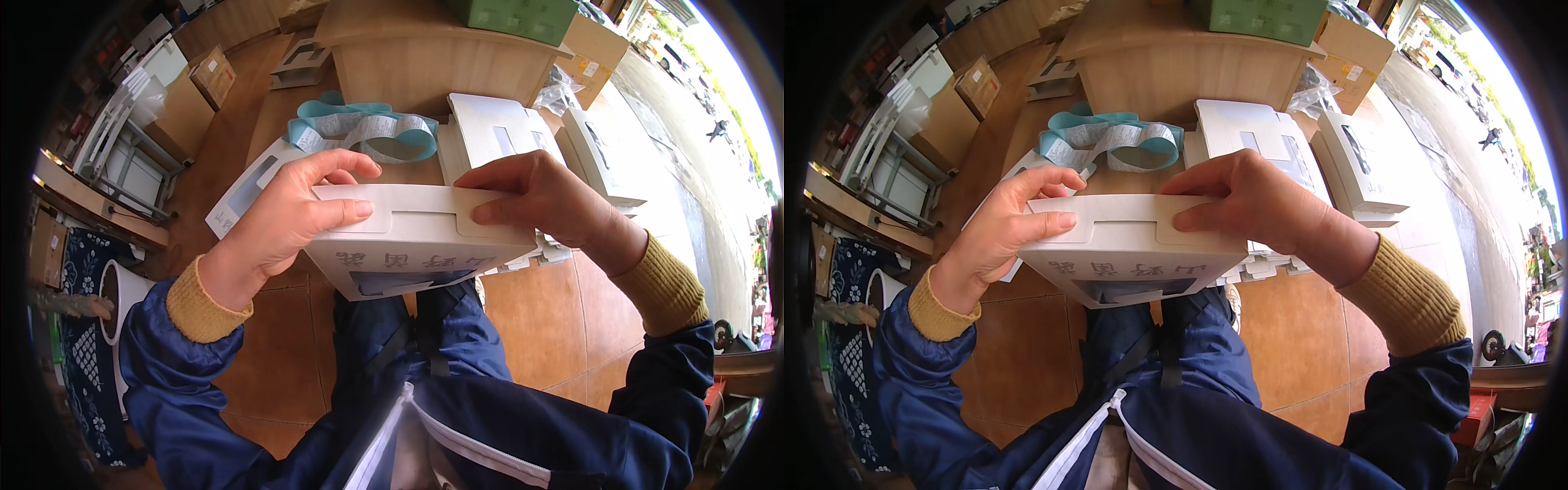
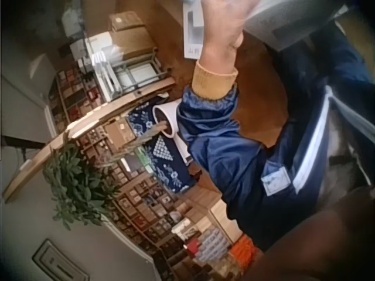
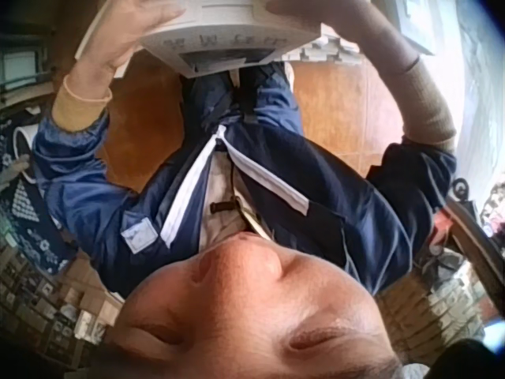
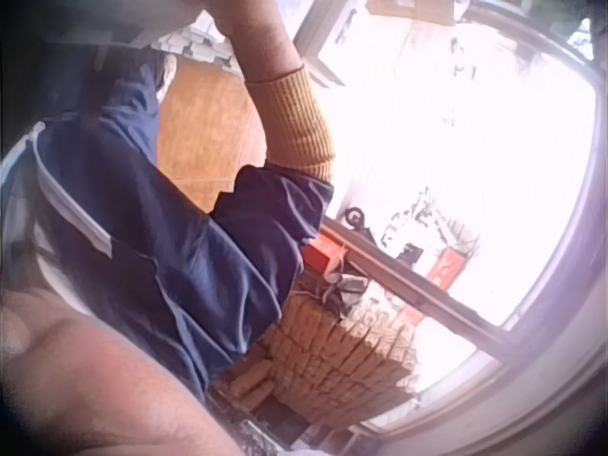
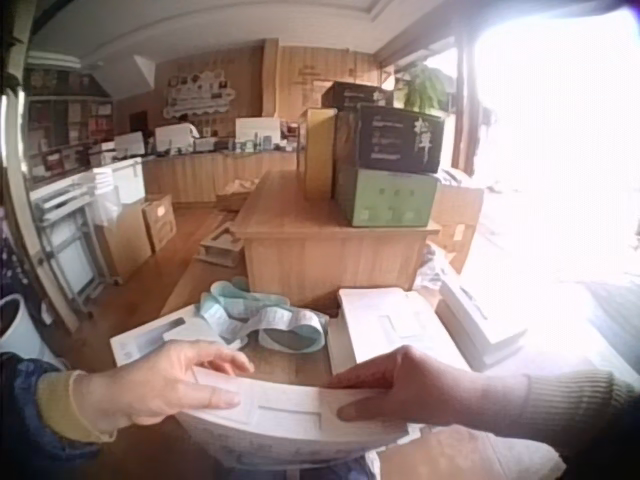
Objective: The person assembles flat white cardboard boxes by folding and tucking tabs, then places a label on the side. They insert a plastic bag containing dark items into the box and close the lid. The process is repeated for multiple boxes.
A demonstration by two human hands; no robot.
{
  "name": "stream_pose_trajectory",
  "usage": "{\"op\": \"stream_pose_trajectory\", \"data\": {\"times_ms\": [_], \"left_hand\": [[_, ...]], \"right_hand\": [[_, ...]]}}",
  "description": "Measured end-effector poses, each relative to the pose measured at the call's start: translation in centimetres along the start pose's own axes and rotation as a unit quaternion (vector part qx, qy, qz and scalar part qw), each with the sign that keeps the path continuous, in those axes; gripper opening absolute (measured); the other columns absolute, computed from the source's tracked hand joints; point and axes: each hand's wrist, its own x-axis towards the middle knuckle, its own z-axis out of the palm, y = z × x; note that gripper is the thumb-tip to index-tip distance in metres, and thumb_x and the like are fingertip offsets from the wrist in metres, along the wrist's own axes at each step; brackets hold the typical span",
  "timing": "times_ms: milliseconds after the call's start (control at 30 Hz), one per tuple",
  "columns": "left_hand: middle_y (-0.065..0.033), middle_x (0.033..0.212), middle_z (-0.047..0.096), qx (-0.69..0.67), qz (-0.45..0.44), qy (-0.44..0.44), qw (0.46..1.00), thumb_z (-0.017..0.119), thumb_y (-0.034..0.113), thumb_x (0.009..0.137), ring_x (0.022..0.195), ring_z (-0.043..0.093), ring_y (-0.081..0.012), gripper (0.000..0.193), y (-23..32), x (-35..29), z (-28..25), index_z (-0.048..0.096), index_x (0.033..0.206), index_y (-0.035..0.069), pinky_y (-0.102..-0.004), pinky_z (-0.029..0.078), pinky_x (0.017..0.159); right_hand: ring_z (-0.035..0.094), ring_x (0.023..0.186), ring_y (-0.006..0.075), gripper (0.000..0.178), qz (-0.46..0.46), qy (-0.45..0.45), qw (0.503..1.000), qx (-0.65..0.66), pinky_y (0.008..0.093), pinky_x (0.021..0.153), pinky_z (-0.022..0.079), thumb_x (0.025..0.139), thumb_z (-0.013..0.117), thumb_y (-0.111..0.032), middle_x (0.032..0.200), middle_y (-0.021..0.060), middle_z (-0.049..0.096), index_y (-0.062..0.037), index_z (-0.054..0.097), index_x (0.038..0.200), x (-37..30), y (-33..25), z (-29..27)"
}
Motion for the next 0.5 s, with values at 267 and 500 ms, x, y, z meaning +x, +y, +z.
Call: {"op": "stream_pose_trajectory", "data": {"times_ms": [267,500], "left_hand": [[-0.0063,0.1,0.054,0.024,-0.018,0.005,1.0,0.072,0.009,0.081,0.092,0.056,-0.0153,0.033,-0.6,1.4,-0.8,0.064,0.113,0.005,-0.0278,0.048,0.082],[-0.0053,0.099,0.056,0.103,0.012,0.002,0.995,0.072,0.01,0.081,0.087,0.057,-0.0134,0.03,-1.0,2.1,-1.3,0.064,0.11,0.004,-0.0283,0.05,0.076]], "right_hand": [[0.067,0.092,0.0167,0.037,-0.006,-0.024,0.999,0.02,0.028,0.088,0.054,0.081,0.07,-0.004,0.106,0.0149,0.07,0.0057,0.065,0.117,1.6,0.0,0.1],[0.067,0.088,0.0173,0.037,-0.024,0.001,1.0,-0.009,0.0281,0.081,0.055,0.078,0.072,-0.006,0.1,0.0147,0.071,0.0036,0.068,0.113,2.3,0.3,0.5]]}}
